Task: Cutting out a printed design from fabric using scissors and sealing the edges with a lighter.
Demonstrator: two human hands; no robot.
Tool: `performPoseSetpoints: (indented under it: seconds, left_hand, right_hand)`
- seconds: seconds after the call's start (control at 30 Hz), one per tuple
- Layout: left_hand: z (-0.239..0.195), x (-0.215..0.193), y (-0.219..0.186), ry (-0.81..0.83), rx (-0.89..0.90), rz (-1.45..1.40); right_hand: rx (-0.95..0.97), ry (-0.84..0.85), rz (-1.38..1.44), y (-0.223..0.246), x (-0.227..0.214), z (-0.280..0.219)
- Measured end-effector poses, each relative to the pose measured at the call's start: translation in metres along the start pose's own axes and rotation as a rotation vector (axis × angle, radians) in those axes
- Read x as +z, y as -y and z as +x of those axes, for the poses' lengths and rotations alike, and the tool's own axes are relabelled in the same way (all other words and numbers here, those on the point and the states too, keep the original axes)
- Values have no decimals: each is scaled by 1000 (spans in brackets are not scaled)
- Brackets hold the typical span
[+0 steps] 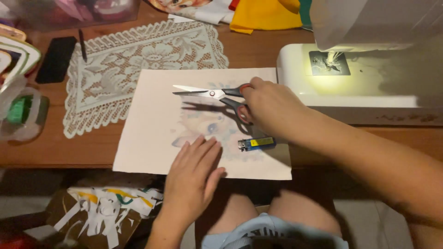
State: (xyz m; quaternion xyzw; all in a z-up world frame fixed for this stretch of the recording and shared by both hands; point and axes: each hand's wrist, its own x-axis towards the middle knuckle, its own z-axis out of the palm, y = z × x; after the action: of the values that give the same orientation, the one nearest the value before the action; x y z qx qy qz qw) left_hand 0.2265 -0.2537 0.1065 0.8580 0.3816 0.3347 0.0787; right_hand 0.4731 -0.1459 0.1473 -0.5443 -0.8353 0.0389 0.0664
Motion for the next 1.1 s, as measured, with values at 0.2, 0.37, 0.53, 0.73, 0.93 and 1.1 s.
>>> performPoseSetpoints:
  seconds: [0.2, 0.37, 0.53, 0.73, 0.93, 1.1]
  left_hand:
    - [0, 40, -8, 115, -55, 207]
    - [2, 53, -14, 77, -83, 226]
    - [4, 29, -3, 59, -74, 166]
    - [12, -26, 59, 141, -305, 211]
    - [12, -48, 112, 263, -437, 276]
    - [7, -46, 127, 387, -484, 267]
  right_hand:
    - [143, 81, -212, -13, 55, 84]
    - [53, -115, -213, -23, 46, 86]
    - [-22, 186, -235, 13, -7, 0]
    - [-136, 74, -342, 7, 35, -49]
    - [-209, -167, -31, 21, 26, -84]
    - [-214, 310, 612, 64, 28, -133]
